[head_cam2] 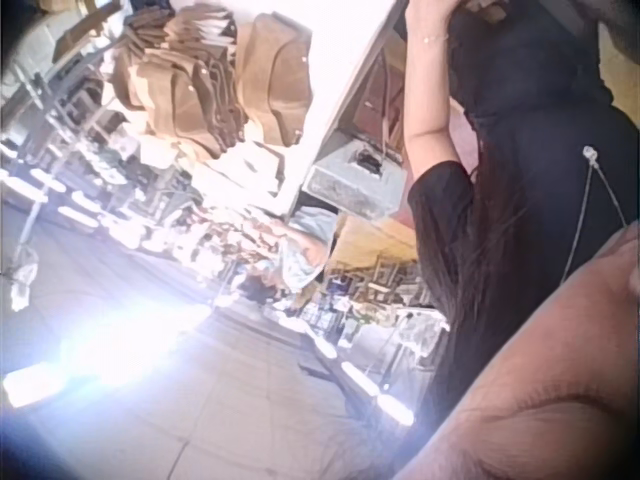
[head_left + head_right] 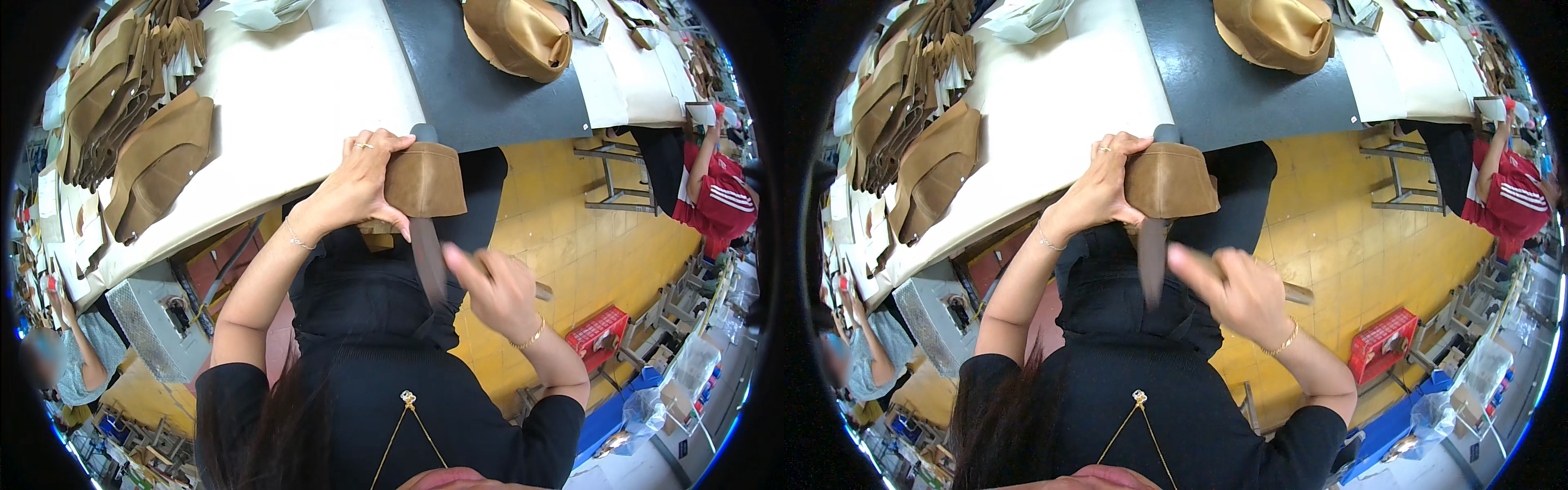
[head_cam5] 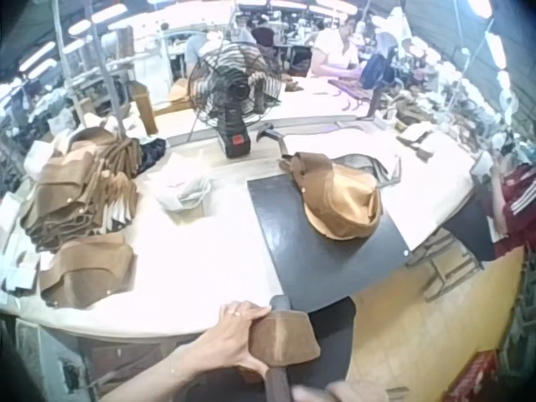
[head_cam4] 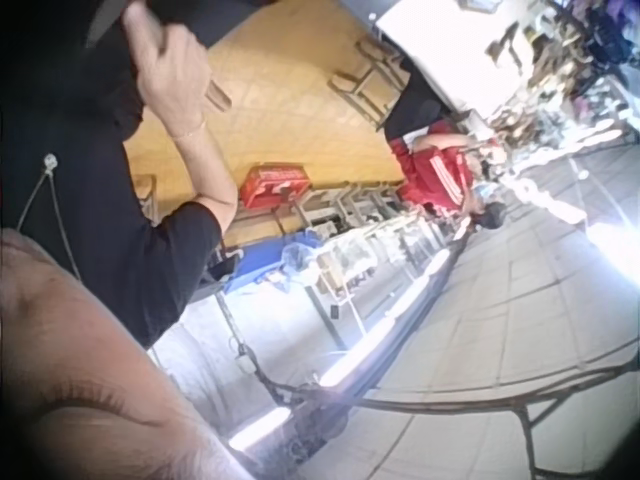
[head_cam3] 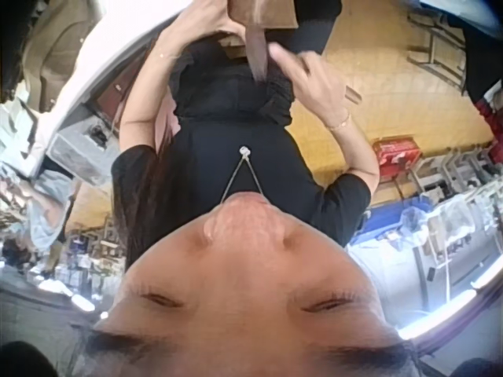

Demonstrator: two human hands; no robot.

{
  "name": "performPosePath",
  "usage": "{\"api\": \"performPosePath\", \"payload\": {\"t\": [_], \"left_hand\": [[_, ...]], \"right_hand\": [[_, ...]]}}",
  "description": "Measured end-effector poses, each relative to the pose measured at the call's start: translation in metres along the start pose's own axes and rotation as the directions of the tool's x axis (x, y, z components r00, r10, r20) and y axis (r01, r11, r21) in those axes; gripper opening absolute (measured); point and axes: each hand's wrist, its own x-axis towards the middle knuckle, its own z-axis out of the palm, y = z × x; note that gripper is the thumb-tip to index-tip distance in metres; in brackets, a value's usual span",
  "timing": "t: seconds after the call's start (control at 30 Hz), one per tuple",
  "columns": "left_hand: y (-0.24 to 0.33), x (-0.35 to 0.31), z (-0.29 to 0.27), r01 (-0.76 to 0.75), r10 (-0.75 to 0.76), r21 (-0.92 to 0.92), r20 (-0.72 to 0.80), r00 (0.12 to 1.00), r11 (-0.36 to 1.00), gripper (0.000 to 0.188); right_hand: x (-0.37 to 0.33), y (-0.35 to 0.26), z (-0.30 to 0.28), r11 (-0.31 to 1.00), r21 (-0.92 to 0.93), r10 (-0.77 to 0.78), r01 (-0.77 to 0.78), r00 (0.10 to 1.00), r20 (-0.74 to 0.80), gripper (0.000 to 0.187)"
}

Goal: The person shapes and smooths tan leather pieces using a wooden mallet and a curved metal tool. They repeatedly tap the leather, fold edges, and press seams to form the material into a curved shape.

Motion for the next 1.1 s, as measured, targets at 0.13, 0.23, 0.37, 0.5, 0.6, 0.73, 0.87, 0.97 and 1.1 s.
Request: {"api": "performPosePath", "payload": {"t": [0.13,0.23,0.37,0.5,0.6,0.73,0.87,0.97,1.1], "left_hand": [[-0.003,0.003,-0.001,0.002,-0.002,-0.031,0.005,1.0,1.0,0.121],[-0.002,-0.003,0.001,0.088,-0.088,-0.045,0.015,0.996,0.995,0.11],[0.003,0.001,0.004,0.14,-0.14,-0.036,0.0,0.99,0.99,0.1],[0.007,0.004,0.001,0.166,-0.165,-0.03,0.02,0.986,0.986,0.097],[0.007,0.001,-0.002,0.207,-0.205,-0.053,0.034,0.978,0.977,0.097],[0.006,0.003,0.002,0.162,-0.162,-0.044,0.012,0.987,0.986,0.097],[0.008,0.004,-0.001,0.183,-0.182,-0.049,0.018,0.983,0.982,0.097],[0.009,0.004,0.0,0.19,-0.19,-0.061,0.009,0.982,0.98,0.098],[0.002,0.003,0.004,0.094,-0.094,-0.014,-0.02,0.995,0.996,0.103]], "right_hand": [[0.016,0.003,-0.016,0.987,0.119,0.108,-0.108,0.994,0.005,0.068],[0.047,0.006,-0.047,0.946,0.303,0.176,-0.118,0.969,-0.173,0.062],[0.072,0.012,-0.064,0.968,0.169,0.186,-0.184,0.983,0.001,0.054],[0.091,0.02,-0.062,0.988,0.013,0.147,-0.153,0.965,0.216,0.053],[0.102,0.022,-0.07,0.978,0.194,0.087,-0.082,0.996,-0.016,0.055],[0.093,0.023,-0.06,0.993,0.025,0.113,-0.116,0.988,0.106,0.056],[0.104,0.028,-0.063,0.992,0.007,0.123,-0.125,0.98,0.158,0.057],[0.108,0.027,-0.068,0.968,0.232,0.115,-0.1,0.992,-0.053,0.054],[0.101,0.03,-0.059,0.981,0.013,0.181,-0.195,0.931,0.316,0.045]]}}
